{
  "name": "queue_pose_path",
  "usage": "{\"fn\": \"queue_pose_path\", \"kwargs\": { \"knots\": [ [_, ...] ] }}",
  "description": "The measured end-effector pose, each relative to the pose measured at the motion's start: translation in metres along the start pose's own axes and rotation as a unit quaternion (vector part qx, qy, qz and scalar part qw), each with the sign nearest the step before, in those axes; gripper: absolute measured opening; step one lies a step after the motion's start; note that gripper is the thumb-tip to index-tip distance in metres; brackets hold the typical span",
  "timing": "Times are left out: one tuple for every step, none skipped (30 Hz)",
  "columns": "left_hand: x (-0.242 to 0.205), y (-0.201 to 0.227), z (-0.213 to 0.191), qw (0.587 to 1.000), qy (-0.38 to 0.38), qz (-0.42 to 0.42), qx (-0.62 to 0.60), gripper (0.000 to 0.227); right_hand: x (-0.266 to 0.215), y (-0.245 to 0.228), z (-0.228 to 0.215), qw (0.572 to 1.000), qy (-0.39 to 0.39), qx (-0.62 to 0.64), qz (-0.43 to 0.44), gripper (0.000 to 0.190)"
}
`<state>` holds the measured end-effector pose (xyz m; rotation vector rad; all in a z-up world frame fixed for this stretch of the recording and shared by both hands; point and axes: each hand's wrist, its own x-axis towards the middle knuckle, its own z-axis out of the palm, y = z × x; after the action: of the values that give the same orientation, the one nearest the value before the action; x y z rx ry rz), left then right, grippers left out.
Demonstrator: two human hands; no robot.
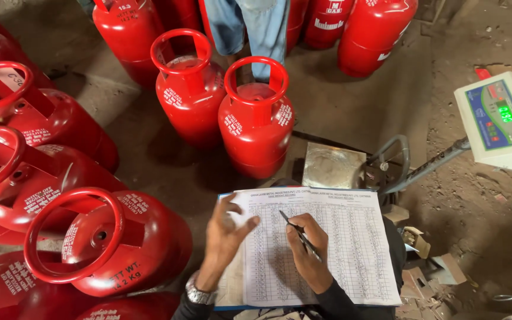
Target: Manually recording the weight of gas cylinders on a log sheet as they are moved or weighed.
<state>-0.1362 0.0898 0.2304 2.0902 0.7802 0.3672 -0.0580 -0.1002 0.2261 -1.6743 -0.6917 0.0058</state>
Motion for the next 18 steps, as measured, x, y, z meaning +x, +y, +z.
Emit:
{"fn": "queue_pose_path", "kwargs": {
  "knots": [
    [-0.004, 0.002, 0.014, 1.0, 0.002, 0.001, 0.0, 0.095, 0.0, -0.007, -0.002, 1.0, 0.0, 0.001, -0.002, 0.011],
    [-0.008, 0.003, 0.028, 0.963, -0.108, -0.041, -0.243, 0.084, 0.0, -0.013, -0.005, 0.998, -0.004, -0.038, -0.05, 0.01],
    [-0.011, 0.005, 0.042, 0.855, -0.21, -0.08, -0.468, 0.073, 0.0, -0.02, -0.007, 0.992, -0.006, -0.078, -0.098, 0.011],
    [-0.017, 0.019, 0.046, 0.855, -0.209, -0.078, -0.469, 0.073, 0.001, -0.021, -0.01, 0.992, -0.006, -0.078, -0.1, 0.011],
    [-0.022, 0.033, 0.05, 0.805, -0.244, -0.131, -0.525, 0.063, 0.003, -0.022, -0.012, 0.978, -0.01, -0.147, -0.145, 0.017],
    [-0.027, 0.047, 0.054, 0.747, -0.276, -0.183, -0.577, 0.055, 0.005, -0.022, -0.014, 0.958, -0.014, -0.214, -0.189, 0.024],
    [-0.027, 0.045, 0.064, 0.747, -0.275, -0.182, -0.578, 0.055, 0.004, -0.017, -0.017, 0.958, -0.015, -0.214, -0.191, 0.024],
    [-0.026, 0.042, 0.074, 0.72, -0.276, -0.197, -0.606, 0.047, 0.004, -0.012, -0.02, 0.946, -0.018, -0.25, -0.204, 0.031],
    [-0.026, 0.041, 0.084, 0.691, -0.278, -0.211, -0.633, 0.041, 0.003, -0.007, -0.024, 0.933, -0.021, -0.287, -0.218, 0.039],
    [-0.027, 0.05, 0.081, 0.69, -0.277, -0.21, -0.635, 0.041, 0.003, -0.011, -0.029, 0.932, -0.023, -0.287, -0.22, 0.039],
    [-0.027, 0.059, 0.078, 0.686, -0.276, -0.213, -0.638, 0.037, 0.004, -0.015, -0.034, 0.933, -0.019, -0.294, -0.206, 0.039],
    [-0.027, 0.069, 0.075, 0.682, -0.276, -0.215, -0.642, 0.035, 0.005, -0.019, -0.039, 0.934, -0.016, -0.302, -0.192, 0.04],
    [-0.024, 0.067, 0.084, 0.683, -0.273, -0.212, -0.643, 0.035, 0.006, -0.013, -0.042, 0.933, -0.017, -0.3, -0.196, 0.04],
    [-0.021, 0.066, 0.093, 0.704, -0.289, -0.196, -0.619, 0.035, 0.006, -0.006, -0.046, 0.936, -0.004, -0.291, -0.199, 0.035],
    [-0.018, 0.063, 0.102, 0.723, -0.305, -0.181, -0.592, 0.037, 0.005, 0.001, -0.049, 0.939, 0.011, -0.282, -0.199, 0.031],
    [-0.016, 0.067, 0.1, 0.725, -0.303, -0.18, -0.592, 0.037, 0.006, 0.011, -0.058, 0.939, 0.011, -0.28, -0.2, 0.031],
    [-0.014, 0.07, 0.099, 0.794, -0.308, -0.084, -0.518, 0.035, 0.007, 0.021, -0.068, 0.947, 0.032, -0.261, -0.185, 0.025],
    [-0.012, 0.074, 0.098, 0.847, -0.306, 0.014, -0.434, 0.034, 0.007, 0.032, -0.077, 0.954, 0.053, -0.242, -0.169, 0.02]
  ]
}}
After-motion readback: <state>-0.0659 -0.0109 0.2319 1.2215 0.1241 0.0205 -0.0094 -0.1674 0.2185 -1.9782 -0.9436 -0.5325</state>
